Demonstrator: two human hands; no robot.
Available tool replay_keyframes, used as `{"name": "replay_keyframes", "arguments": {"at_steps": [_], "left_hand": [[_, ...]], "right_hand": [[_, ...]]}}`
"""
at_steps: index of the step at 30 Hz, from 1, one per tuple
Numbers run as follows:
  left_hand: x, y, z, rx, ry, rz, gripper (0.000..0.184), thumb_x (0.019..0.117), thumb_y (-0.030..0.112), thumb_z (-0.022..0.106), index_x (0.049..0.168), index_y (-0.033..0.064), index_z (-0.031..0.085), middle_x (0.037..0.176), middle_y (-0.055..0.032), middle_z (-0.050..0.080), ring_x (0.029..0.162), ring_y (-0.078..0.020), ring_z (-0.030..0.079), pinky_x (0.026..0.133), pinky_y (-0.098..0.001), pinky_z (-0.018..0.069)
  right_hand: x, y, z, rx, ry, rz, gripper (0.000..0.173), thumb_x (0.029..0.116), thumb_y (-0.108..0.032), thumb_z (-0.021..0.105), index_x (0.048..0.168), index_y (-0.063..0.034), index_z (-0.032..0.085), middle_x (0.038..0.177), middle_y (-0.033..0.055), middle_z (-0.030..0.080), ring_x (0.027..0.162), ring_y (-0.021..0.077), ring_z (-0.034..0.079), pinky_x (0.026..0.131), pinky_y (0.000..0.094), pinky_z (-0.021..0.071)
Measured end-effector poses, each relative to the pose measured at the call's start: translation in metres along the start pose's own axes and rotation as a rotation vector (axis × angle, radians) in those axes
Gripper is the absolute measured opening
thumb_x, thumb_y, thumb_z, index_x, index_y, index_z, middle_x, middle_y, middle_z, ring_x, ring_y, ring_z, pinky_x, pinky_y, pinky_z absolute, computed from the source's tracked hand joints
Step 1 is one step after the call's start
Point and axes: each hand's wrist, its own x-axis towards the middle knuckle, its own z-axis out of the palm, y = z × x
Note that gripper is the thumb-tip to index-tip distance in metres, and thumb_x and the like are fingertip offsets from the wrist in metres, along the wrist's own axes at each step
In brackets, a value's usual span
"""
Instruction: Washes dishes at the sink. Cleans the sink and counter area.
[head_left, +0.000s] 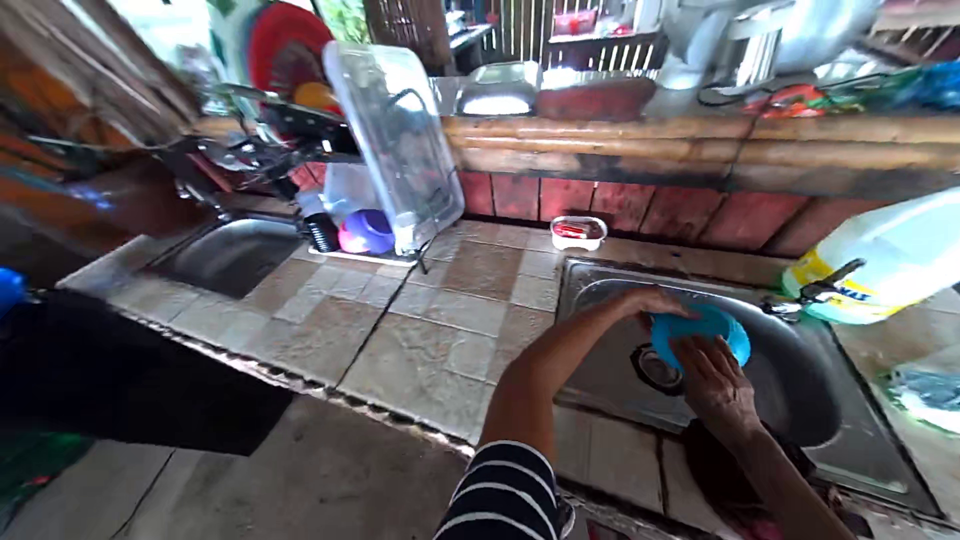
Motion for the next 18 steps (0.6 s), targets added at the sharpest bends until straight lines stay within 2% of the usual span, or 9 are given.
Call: {"name": "replay_keyframes", "arguments": {"at_steps": [2, 4, 6, 8, 10, 12, 13, 16, 18], "left_hand": [[-0.043, -0.026, -0.021, -0.049, 0.073, 0.069, 0.045, 0.1029, 0.025, 0.062, 0.134, -0.0057, 0.056, 0.121, -0.0251, 0.065, 0.100, -0.0292, 0.067, 0.086, -0.0445, 0.0560], [-0.094, -0.054, -0.041, -0.010, 0.234, 0.128, 0.045, 0.1018, 0.024, 0.064, 0.137, -0.0040, 0.057, 0.122, -0.0260, 0.066, 0.100, -0.0316, 0.068, 0.087, -0.0451, 0.0561], [-0.154, -0.092, -0.063, -0.017, 0.410, 0.144, 0.049, 0.0993, 0.020, 0.067, 0.141, -0.0019, 0.054, 0.127, -0.0253, 0.065, 0.108, -0.0337, 0.067, 0.093, -0.0481, 0.0553], [-0.219, -0.148, -0.090, -0.088, 0.573, 0.133, 0.050, 0.0977, 0.013, 0.067, 0.144, 0.0012, 0.052, 0.129, -0.0223, 0.065, 0.110, -0.0308, 0.067, 0.094, -0.0467, 0.0555], [-0.293, -0.206, -0.113, -0.203, 0.769, 0.016, 0.048, 0.0979, 0.010, 0.065, 0.143, 0.0016, 0.052, 0.128, -0.0221, 0.065, 0.110, -0.0308, 0.067, 0.092, -0.0463, 0.0558], [-0.362, -0.247, -0.135, -0.335, 0.992, -0.137, 0.048, 0.0969, 0.011, 0.066, 0.142, 0.0013, 0.053, 0.129, -0.0238, 0.064, 0.110, -0.0336, 0.067, 0.090, -0.0482, 0.0569], [-0.389, -0.261, -0.147, -0.393, 1.089, -0.170, 0.047, 0.0976, 0.013, 0.067, 0.141, 0.0004, 0.054, 0.129, -0.0243, 0.064, 0.109, -0.0340, 0.067, 0.090, -0.0484, 0.0572], [-0.433, -0.289, -0.188, -0.485, 1.271, -0.120, 0.043, 0.1003, 0.019, 0.066, 0.137, -0.0013, 0.055, 0.121, -0.0234, 0.065, 0.092, -0.0274, 0.067, 0.078, -0.0405, 0.0585], [-0.433, -0.295, -0.221, -0.507, 1.296, -0.039, 0.042, 0.1009, 0.021, 0.065, 0.134, -0.0035, 0.056, 0.118, -0.0237, 0.065, 0.089, -0.0264, 0.068, 0.077, -0.0387, 0.0593]], "right_hand": [[0.018, -0.030, -0.001, 0.011, 0.036, -0.132, 0.042, 0.0856, 0.014, 0.054, 0.124, 0.0052, 0.068, 0.129, 0.0229, 0.068, 0.124, 0.0486, 0.061, 0.108, 0.0592, 0.0452], [0.033, -0.061, 0.003, 0.012, 0.046, -0.219, 0.048, 0.0866, 0.013, 0.055, 0.132, 0.0001, 0.064, 0.140, 0.0225, 0.061, 0.132, 0.0459, 0.055, 0.112, 0.0596, 0.0413], [0.032, -0.094, 0.014, 0.060, 0.033, -0.191, 0.049, 0.0879, 0.008, 0.056, 0.136, -0.0021, 0.063, 0.146, 0.0266, 0.054, 0.137, 0.0475, 0.050, 0.113, 0.0638, 0.0366], [0.020, -0.125, 0.022, 0.197, -0.067, -0.002, 0.039, 0.0923, -0.001, 0.060, 0.131, 0.0030, 0.066, 0.147, 0.0341, 0.049, 0.140, 0.0540, 0.042, 0.116, 0.0694, 0.0306], [-0.003, -0.154, 0.027, 0.293, -0.223, 0.285, 0.036, 0.0982, -0.011, 0.062, 0.131, 0.0044, 0.066, 0.152, 0.0380, 0.039, 0.146, 0.0560, 0.030, 0.120, 0.0699, 0.0189], [-0.021, -0.172, 0.032, 0.293, -0.337, 0.509, 0.036, 0.1041, -0.021, 0.057, 0.132, 0.0006, 0.066, 0.153, 0.0375, 0.038, 0.148, 0.0558, 0.026, 0.120, 0.0721, 0.0137], [-0.024, -0.176, 0.034, 0.284, -0.360, 0.584, 0.037, 0.1058, -0.024, 0.055, 0.132, -0.0007, 0.066, 0.151, 0.0367, 0.042, 0.147, 0.0562, 0.028, 0.119, 0.0738, 0.0130], [-0.030, -0.193, 0.036, 0.277, -0.308, 0.717, 0.038, 0.1081, -0.024, 0.049, 0.131, 0.0013, 0.066, 0.144, 0.0356, 0.050, 0.143, 0.0570, 0.033, 0.117, 0.0756, 0.0121], [-0.032, -0.201, 0.043, 0.237, -0.280, 0.758, 0.039, 0.1084, -0.025, 0.049, 0.132, 0.0017, 0.065, 0.144, 0.0354, 0.050, 0.143, 0.0564, 0.034, 0.118, 0.0738, 0.0130]]}}
